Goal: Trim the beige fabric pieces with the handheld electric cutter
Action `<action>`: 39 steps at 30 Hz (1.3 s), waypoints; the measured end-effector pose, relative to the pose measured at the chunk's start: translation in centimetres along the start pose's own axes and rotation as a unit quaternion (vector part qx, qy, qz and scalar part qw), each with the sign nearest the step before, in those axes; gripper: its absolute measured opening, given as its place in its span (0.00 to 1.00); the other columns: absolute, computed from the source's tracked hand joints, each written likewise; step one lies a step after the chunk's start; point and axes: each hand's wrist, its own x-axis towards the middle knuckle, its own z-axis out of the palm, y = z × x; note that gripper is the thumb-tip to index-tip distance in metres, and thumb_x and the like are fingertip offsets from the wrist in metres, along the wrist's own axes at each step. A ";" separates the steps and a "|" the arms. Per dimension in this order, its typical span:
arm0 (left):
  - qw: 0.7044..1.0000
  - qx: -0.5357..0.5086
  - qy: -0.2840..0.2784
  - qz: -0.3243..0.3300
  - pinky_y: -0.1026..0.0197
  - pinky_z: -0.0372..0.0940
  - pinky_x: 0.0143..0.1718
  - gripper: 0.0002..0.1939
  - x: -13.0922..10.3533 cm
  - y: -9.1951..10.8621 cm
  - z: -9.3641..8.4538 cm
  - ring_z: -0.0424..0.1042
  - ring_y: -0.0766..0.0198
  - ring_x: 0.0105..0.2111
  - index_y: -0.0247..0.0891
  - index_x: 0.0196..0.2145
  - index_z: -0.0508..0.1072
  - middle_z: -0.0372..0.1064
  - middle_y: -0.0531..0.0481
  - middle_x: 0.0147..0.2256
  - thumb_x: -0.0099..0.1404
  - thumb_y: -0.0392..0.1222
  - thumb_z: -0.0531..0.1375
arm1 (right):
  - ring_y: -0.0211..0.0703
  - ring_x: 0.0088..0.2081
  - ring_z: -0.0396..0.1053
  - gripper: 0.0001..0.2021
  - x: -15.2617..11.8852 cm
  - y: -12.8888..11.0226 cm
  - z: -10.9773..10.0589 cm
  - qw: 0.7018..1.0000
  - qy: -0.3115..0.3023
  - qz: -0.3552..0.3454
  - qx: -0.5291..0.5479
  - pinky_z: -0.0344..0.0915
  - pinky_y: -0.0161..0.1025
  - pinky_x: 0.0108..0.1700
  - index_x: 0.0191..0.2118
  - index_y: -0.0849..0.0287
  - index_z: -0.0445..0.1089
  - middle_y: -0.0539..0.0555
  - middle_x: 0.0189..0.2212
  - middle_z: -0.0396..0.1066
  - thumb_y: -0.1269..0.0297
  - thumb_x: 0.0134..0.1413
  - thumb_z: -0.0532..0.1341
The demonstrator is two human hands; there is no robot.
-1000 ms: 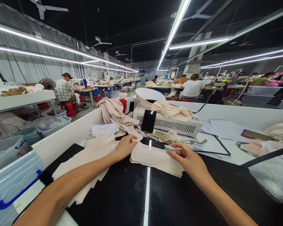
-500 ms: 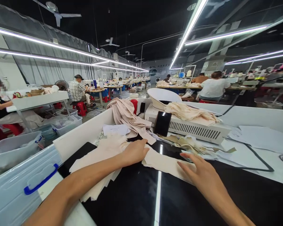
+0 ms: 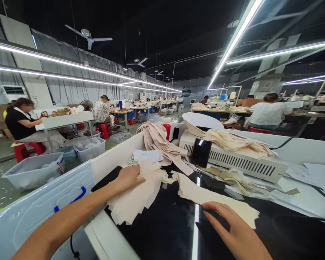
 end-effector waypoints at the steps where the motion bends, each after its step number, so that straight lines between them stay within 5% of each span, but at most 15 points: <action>1: 1.000 -0.001 -0.002 -0.002 0.45 0.80 0.60 0.15 -0.1 -0.1 0.4 0.85 0.49 0.52 0.39 0.53 0.83 0.85 0.44 0.52 0.88 0.54 0.73 | 0.76 0.59 0.91 0.23 -0.2 -0.4 0.2 1.000 -0.005 0.000 0.007 0.90 0.60 0.54 0.49 0.41 0.93 0.60 0.55 0.94 0.30 0.68 0.71; 5: 1.000 -0.018 0.005 0.015 0.44 0.79 0.62 0.13 -0.4 -0.4 1.1 0.84 0.50 0.52 0.39 0.51 0.84 0.84 0.46 0.52 0.90 0.51 0.72 | 0.71 0.54 0.92 0.21 -1.1 -2.4 0.5 1.000 -0.021 0.015 0.017 0.88 0.54 0.45 0.46 0.40 0.93 0.58 0.54 0.95 0.31 0.67 0.72; 10: 0.996 -0.043 0.036 0.071 0.54 0.74 0.54 0.08 -1.0 -0.8 0.7 0.83 0.49 0.49 0.42 0.45 0.81 0.85 0.45 0.48 0.88 0.39 0.66 | 0.71 0.53 0.92 0.25 -2.4 -6.5 1.2 0.986 -0.049 0.108 0.118 0.89 0.57 0.58 0.42 0.42 0.94 0.57 0.46 0.94 0.28 0.53 0.80; 12: 0.992 -0.047 0.044 0.110 0.55 0.73 0.54 0.08 -1.7 -0.4 0.7 0.83 0.49 0.50 0.43 0.47 0.82 0.85 0.46 0.48 0.89 0.40 0.65 | 0.70 0.53 0.91 0.28 -3.2 -8.4 2.3 0.958 -0.074 0.174 0.218 0.89 0.55 0.57 0.42 0.45 0.94 0.58 0.45 0.94 0.26 0.48 0.84; 16: 0.976 -0.042 0.035 0.211 0.58 0.74 0.54 0.09 -4.2 2.1 1.9 0.84 0.52 0.51 0.43 0.50 0.84 0.84 0.47 0.50 0.92 0.41 0.64 | 0.63 0.52 0.92 0.39 -4.9 -11.4 5.5 0.912 -0.076 0.241 0.324 0.90 0.51 0.49 0.53 0.49 0.94 0.63 0.53 0.94 0.18 0.57 0.80; 20: 0.943 -0.037 -0.005 0.331 0.59 0.74 0.53 0.07 -6.7 5.2 4.2 0.85 0.52 0.53 0.42 0.50 0.85 0.86 0.46 0.51 0.90 0.35 0.67 | 0.56 0.48 0.90 0.38 -5.4 -12.8 7.3 0.831 -0.039 0.307 0.461 0.86 0.42 0.44 0.45 0.52 0.93 0.62 0.49 0.93 0.23 0.45 0.90; 23: 0.915 -0.088 -0.024 0.394 0.58 0.75 0.58 0.06 -7.6 6.4 5.6 0.85 0.53 0.53 0.41 0.51 0.86 0.86 0.45 0.51 0.92 0.38 0.68 | 0.47 0.42 0.82 0.38 -5.5 -12.9 6.4 0.832 0.001 0.298 0.468 0.80 0.36 0.40 0.39 0.52 0.92 0.56 0.41 0.89 0.26 0.33 0.95; 27: 0.915 -0.326 -0.070 0.229 0.58 0.74 0.53 0.08 -7.8 6.4 5.8 0.81 0.56 0.47 0.41 0.48 0.83 0.83 0.49 0.48 0.88 0.46 0.72 | 0.43 0.36 0.73 0.39 -6.4 -13.0 3.8 0.836 0.033 0.298 0.460 0.73 0.35 0.33 0.32 0.53 0.88 0.53 0.35 0.82 0.27 0.25 0.96; 30: 0.871 -0.460 -0.138 0.104 0.57 0.69 0.47 0.15 -7.7 6.4 5.8 0.75 0.57 0.43 0.41 0.45 0.81 0.79 0.51 0.45 0.80 0.54 0.76 | 0.40 0.33 0.68 0.38 -7.8 -14.0 2.5 0.839 0.037 0.297 0.456 0.71 0.36 0.31 0.31 0.55 0.88 0.51 0.31 0.77 0.28 0.29 0.97; 36: 0.795 -0.553 -0.236 0.076 0.57 0.64 0.44 0.43 -8.4 8.5 7.1 0.69 0.60 0.39 0.42 0.38 0.75 0.72 0.54 0.36 0.60 0.85 0.81 | 0.39 0.33 0.67 0.39 -10.3 -15.8 2.9 0.840 0.083 0.273 0.461 0.68 0.33 0.31 0.36 0.56 0.89 0.50 0.31 0.76 0.28 0.33 0.96; 39: 0.746 -0.619 -0.243 0.037 0.57 0.67 0.46 0.49 -8.7 9.4 7.3 0.73 0.59 0.40 0.42 0.41 0.75 0.76 0.52 0.39 0.48 0.88 0.84 | 0.39 0.33 0.69 0.38 -11.1 -14.2 2.1 0.838 0.123 0.285 0.449 0.70 0.33 0.31 0.38 0.55 0.88 0.50 0.32 0.76 0.30 0.32 0.97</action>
